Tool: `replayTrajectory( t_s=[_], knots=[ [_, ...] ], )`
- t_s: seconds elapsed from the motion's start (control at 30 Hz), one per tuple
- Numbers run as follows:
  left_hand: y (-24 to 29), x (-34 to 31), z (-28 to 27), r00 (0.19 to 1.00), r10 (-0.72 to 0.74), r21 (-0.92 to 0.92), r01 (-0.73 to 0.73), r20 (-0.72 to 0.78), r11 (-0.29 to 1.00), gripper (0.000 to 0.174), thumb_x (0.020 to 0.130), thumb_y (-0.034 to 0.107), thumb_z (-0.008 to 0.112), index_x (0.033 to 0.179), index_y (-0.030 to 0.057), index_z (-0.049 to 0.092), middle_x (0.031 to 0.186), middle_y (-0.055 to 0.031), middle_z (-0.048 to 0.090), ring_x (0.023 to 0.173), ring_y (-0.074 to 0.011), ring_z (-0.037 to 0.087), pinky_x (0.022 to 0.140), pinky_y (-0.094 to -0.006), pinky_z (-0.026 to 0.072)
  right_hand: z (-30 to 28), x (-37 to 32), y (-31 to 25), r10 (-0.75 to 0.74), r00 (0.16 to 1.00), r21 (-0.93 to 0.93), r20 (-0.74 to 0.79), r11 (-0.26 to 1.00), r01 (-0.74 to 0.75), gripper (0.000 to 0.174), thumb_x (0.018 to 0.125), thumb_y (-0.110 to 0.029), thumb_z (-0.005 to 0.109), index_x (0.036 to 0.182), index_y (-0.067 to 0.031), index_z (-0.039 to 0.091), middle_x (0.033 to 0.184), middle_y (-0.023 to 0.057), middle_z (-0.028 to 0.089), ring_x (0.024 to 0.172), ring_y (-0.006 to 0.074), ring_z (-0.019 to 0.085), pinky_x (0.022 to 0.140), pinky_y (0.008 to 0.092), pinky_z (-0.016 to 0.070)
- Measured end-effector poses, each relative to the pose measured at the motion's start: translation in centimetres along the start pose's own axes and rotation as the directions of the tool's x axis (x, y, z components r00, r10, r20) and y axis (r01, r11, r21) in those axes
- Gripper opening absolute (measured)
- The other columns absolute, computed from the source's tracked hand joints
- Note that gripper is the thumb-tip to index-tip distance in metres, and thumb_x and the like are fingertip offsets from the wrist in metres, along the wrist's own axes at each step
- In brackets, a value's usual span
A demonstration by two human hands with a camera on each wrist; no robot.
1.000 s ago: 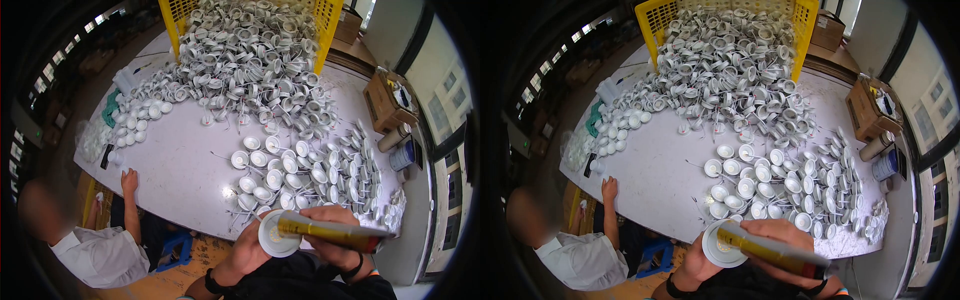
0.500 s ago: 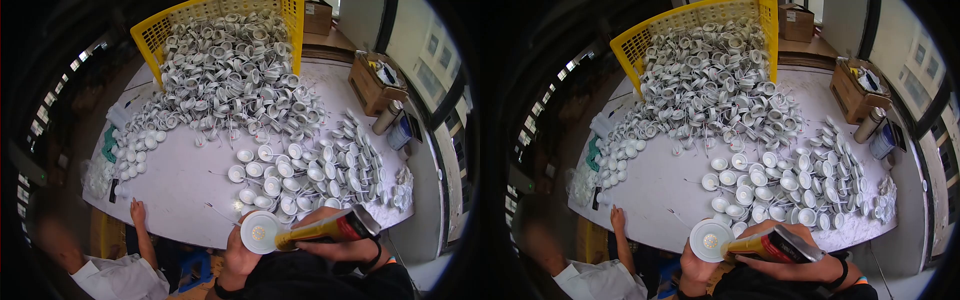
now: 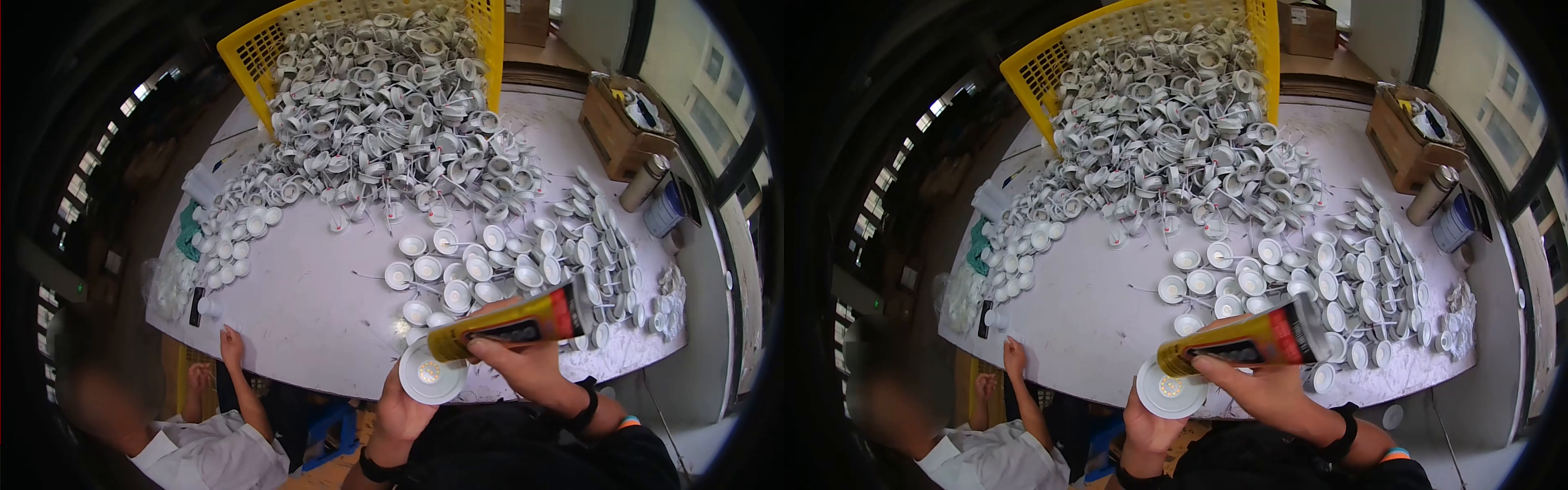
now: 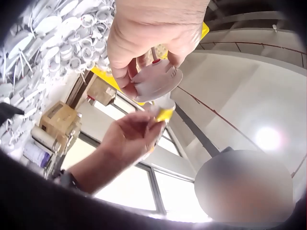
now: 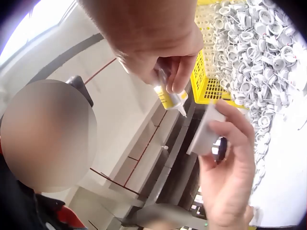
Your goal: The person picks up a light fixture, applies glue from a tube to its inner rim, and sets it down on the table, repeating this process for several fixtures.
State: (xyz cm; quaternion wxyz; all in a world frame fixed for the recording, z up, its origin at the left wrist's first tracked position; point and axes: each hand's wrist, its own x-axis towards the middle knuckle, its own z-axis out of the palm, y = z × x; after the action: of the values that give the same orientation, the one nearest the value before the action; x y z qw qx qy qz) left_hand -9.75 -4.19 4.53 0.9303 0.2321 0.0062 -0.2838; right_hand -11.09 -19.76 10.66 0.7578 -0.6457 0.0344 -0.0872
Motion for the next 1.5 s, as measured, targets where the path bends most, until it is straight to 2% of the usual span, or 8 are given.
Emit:
replayTrajectory(
  t_s=[0.4, 0.6, 0.67, 0.7, 0.77, 0.83, 1.27, 1.5],
  knots=[
    [6.9, 4.8, -25.4, 0.81, 0.159, 0.236, -0.026, -0.565, 0.971, 0.047, 0.083, 0.045, 0.032, 0.111, 0.007, 0.04, 0.105, -0.0088, 0.049, 0.097, -0.0262, 0.046, 0.08, -0.0393, 0.0394, -5.3, -1.7, 1.8, 0.063, 0.876, 0.18, -0.478, 0.983, 0.028, 0.023, 0.074, -0.011, 0.056, 0.09, 0.0018, 0.046, 0.071, 0.0082, 0.053, 0.049, 0.0147, 0.051, 0.042, 0.0254, 0.0435],
    [11.2, 7.4, -29.4, 0.428, 0.389, 0.5, 0.185, -0.816, 0.846, 0.045, 0.081, 0.041, 0.04, 0.113, 0.0084, 0.039, 0.106, -0.0092, 0.046, 0.095, -0.0223, 0.046, 0.079, -0.0386, 0.0379, -5.3, -0.5, 2.1, 0.069, 0.847, 0.165, -0.527, 0.986, 0.023, 0.024, 0.075, -0.011, 0.054, 0.092, 0.0009, 0.044, 0.071, 0.0078, 0.052, 0.048, 0.0136, 0.05, 0.043, 0.0248, 0.0424],
    [11.1, 8.4, -28.3, 0.054, 0.834, 0.793, 0.346, -0.55, 0.501, 0.041, 0.081, 0.035, 0.042, 0.112, 0.0075, 0.041, 0.1, -0.0104, 0.047, 0.09, -0.0205, 0.046, 0.076, -0.0365, 0.0377, -5.1, 0.3, 2.3, 0.062, 0.84, 0.154, -0.539, 0.988, 0.026, 0.025, 0.075, -0.011, 0.053, 0.094, 0.001, 0.042, 0.071, 0.008, 0.051, 0.048, 0.0138, 0.05, 0.042, 0.025, 0.042],
    [10.6, 9.0, -26.9, 0.054, 0.834, 0.794, 0.345, -0.549, 0.5, 0.041, 0.081, 0.035, 0.042, 0.112, 0.0075, 0.041, 0.1, -0.0104, 0.047, 0.09, -0.0205, 0.046, 0.076, -0.0365, 0.0377, -5.1, 0.6, 2.5, 0.075, 0.831, 0.165, -0.551, 0.986, 0.02, 0.027, 0.075, -0.011, 0.054, 0.095, 0.001, 0.042, 0.072, 0.008, 0.051, 0.048, 0.0139, 0.05, 0.041, 0.025, 0.0419],
    [8.2, 10.2, -23.6, 0.608, 0.61, 0.794, 0.058, -0.509, 0.605, 0.033, 0.078, 0.028, 0.05, 0.103, 0.0063, 0.048, 0.089, -0.0076, 0.053, 0.084, -0.0134, 0.051, 0.068, -0.0268, 0.0412, -5.0, 1.4, 2.9, 0.103, 0.808, 0.176, -0.58, 0.984, 0.001, 0.029, 0.074, -0.013, 0.054, 0.096, 0.0007, 0.041, 0.071, 0.0078, 0.051, 0.048, 0.0138, 0.05, 0.041, 0.0249, 0.0422],
    [6.0, 12.8, -21.7, 0.804, 0.095, 0.563, 0.321, -0.587, 0.762, 0.029, 0.077, 0.025, 0.052, 0.096, 0.0032, 0.051, 0.085, -0.0056, 0.054, 0.075, -0.0124, 0.053, 0.061, -0.0244, 0.0428, -5.0, 2.4, 3.2, 0.117, 0.809, 0.183, -0.576, 0.983, -0.011, 0.03, 0.074, -0.014, 0.054, 0.096, 0.0006, 0.041, 0.071, 0.0079, 0.051, 0.048, 0.0136, 0.05, 0.041, 0.0247, 0.0424],
    [1.3, 22.6, -23.7, 0.725, 0.469, 0.843, 0.532, -0.504, 0.082, 0.027, 0.064, 0.021, 0.06, 0.077, -0.0017, 0.053, 0.068, -0.0111, 0.056, 0.061, -0.0167, 0.056, 0.048, -0.0254, 0.0443, -4.6, 4.8, 3.5, 0.173, 0.847, 0.225, -0.504, 0.972, -0.064, 0.026, 0.075, -0.014, 0.052, 0.094, 0.0014, 0.043, 0.072, 0.0088, 0.052, 0.051, 0.0137, 0.05, 0.043, 0.0243, 0.0427],
    [7.0, 14.5, -16.8, 0.898, -0.063, 0.354, 0.236, -0.436, 0.905, 0.03, 0.074, 0.016, 0.047, 0.097, -0.0024, 0.045, 0.092, -0.0134, 0.053, 0.078, -0.0227, 0.055, 0.063, -0.0304, 0.0468, -5.2, 2.9, 2.5, 0.18, 0.874, 0.291, -0.452, 0.956, -0.047, 0.029, 0.073, -0.014, 0.055, 0.094, 0.0015, 0.043, 0.072, 0.0095, 0.052, 0.049, 0.014, 0.05, 0.042, 0.0247, 0.0433]
  ],
)
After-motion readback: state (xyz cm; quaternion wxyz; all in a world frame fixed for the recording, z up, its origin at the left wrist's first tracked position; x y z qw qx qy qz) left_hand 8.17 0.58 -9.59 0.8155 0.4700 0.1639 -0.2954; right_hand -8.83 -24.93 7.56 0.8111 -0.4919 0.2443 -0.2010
